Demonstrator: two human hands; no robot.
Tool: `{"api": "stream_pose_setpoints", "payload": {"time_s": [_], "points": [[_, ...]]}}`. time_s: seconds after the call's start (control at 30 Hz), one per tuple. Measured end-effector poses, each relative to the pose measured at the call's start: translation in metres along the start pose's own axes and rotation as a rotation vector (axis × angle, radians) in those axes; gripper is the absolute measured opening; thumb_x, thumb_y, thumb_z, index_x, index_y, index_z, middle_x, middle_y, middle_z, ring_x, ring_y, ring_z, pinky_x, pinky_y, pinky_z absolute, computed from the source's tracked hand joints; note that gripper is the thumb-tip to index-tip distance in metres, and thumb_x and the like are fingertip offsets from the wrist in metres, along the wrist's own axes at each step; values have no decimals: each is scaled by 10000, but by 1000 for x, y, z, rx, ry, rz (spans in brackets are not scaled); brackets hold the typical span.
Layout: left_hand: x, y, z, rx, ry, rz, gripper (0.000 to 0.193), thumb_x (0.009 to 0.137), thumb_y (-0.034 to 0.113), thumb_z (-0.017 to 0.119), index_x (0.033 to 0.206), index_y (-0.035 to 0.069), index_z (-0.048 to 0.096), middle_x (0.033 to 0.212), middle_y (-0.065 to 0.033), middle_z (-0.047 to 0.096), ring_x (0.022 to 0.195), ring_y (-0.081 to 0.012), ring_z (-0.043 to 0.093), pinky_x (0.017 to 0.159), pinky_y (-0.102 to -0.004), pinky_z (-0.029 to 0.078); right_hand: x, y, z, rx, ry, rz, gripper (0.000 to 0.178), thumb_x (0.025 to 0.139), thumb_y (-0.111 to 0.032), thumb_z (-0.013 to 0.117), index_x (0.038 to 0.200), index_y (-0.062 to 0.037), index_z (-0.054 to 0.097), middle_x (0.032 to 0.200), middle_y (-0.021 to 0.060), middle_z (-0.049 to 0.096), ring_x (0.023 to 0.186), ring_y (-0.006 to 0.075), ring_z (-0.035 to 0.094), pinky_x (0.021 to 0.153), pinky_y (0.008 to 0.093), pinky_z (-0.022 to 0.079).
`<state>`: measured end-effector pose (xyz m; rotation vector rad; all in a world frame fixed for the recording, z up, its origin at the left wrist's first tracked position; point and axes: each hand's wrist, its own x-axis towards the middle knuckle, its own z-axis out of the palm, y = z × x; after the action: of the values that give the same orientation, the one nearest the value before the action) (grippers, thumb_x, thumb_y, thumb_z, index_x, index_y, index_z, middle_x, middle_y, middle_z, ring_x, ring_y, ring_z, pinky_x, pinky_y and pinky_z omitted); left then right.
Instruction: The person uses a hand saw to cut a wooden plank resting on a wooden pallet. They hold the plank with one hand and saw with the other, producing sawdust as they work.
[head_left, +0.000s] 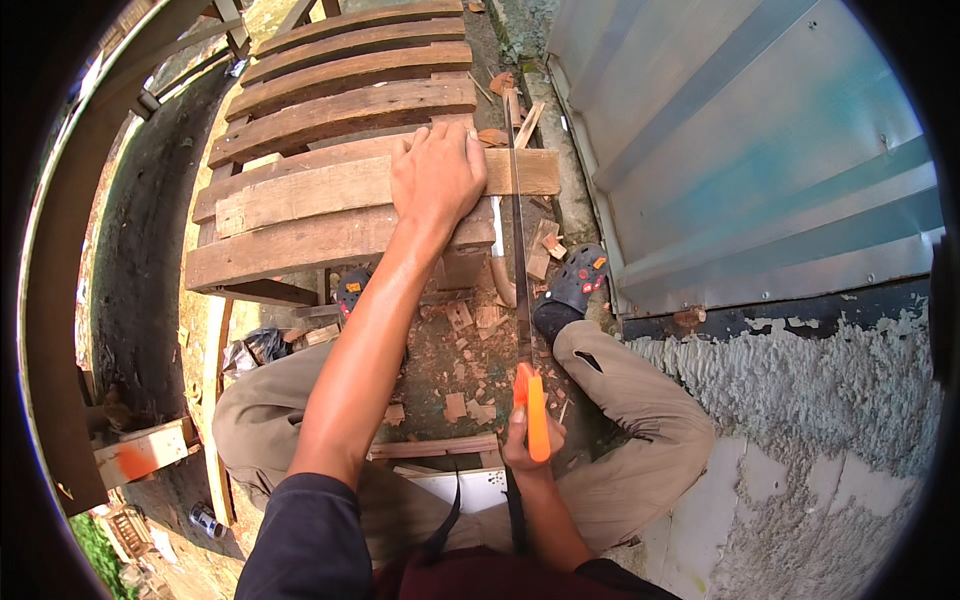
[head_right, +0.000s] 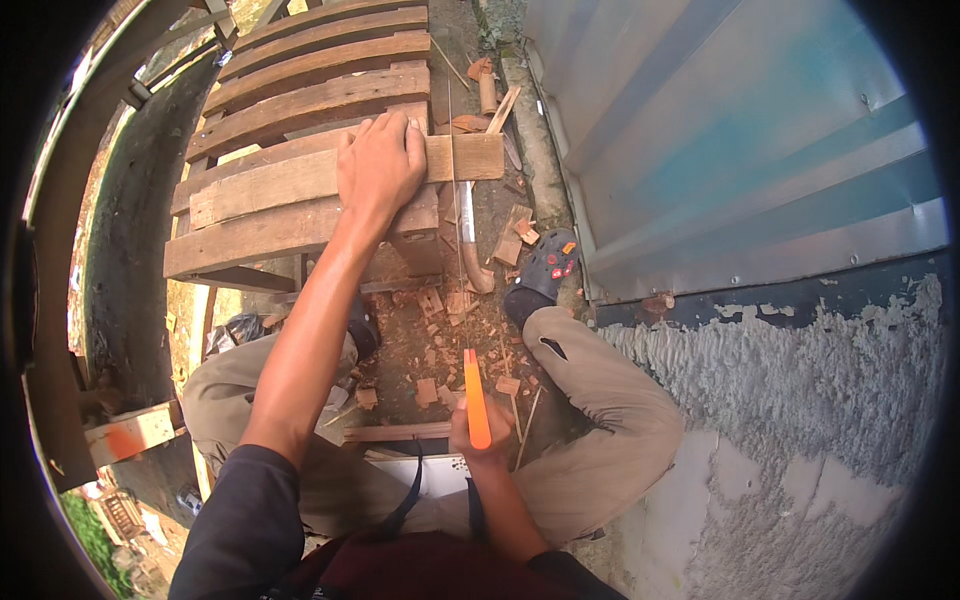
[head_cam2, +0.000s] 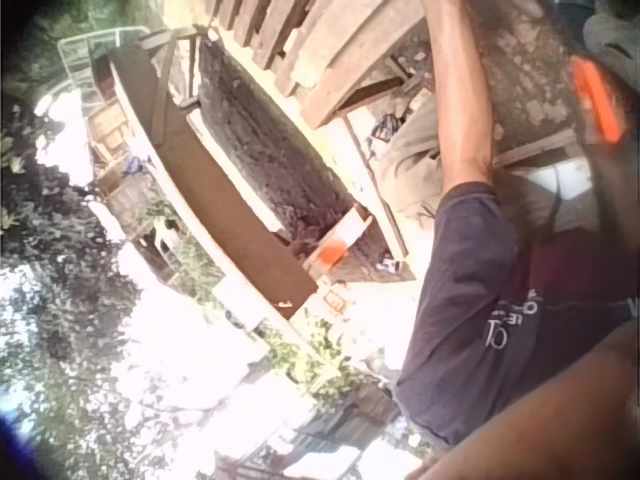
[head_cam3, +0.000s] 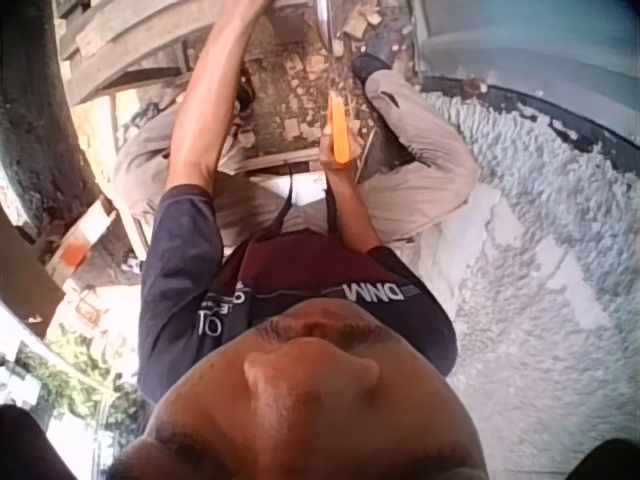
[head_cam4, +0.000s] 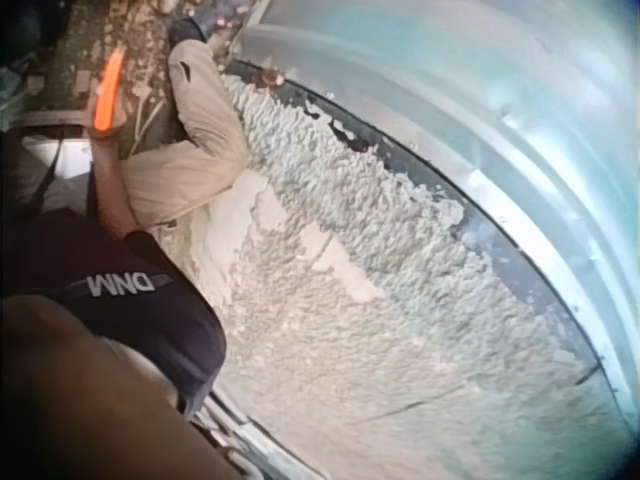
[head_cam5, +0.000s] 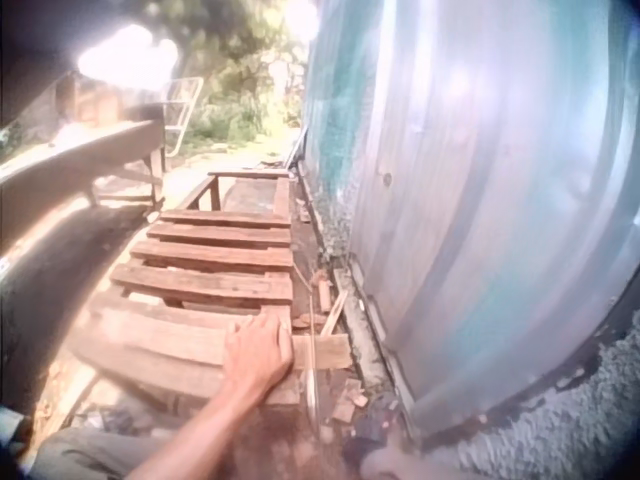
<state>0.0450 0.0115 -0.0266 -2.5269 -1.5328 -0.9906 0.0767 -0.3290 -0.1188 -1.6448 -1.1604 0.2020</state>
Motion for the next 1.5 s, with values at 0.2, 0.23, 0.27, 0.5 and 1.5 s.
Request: {"api": "stream_pose_setpoints", "payload": {"time_s": [0.2,0.23,0.27,0.5,1.5], "points": [[-7,3,1,-20,6,-4,289,979,264,503,954,41,686,1006,-146,716,1003,-329,649,881,-469,425,60,0,23,48,52,6,196,918,-61,565,761,32,639,604,101,600,526,250,610,524,366,466],[-2,5,4,-27,19,5,289,978,263,502,951,40,684,1008,-148,716,1002,-328,649,880,-471,424,94,-14,38,145,127,17,191,917,-55,586,737,6,598,573,91,547,484,262,558,491,388,401],[2,6,5,-26,36,10,289,977,262,501,948,39,683,1009,-150,717,1001,-328,649,879,-472,424,115,-17,53,158,199,-28,169,911,-44,603,750,5,595,570,86,538,463,259,542,483,379,388],[-1,1,0,-17,21,-6,297,971,254,500,926,22,679,1007,-165,716,979,-335,647,879,-471,426,11,-3,5,23,88,-59,110,885,-44,632,902,49,688,646,129,627,516,259,642,510,360,499],[3,6,4,-13,41,-29,301,953,259,515,902,17,686,998,-164,723,983,-330,649,893,-455,425,84,-8,21,105,48,-53,62,867,-24,641,889,26,671,655,112,618,524,252,629,516,354,487]]}}
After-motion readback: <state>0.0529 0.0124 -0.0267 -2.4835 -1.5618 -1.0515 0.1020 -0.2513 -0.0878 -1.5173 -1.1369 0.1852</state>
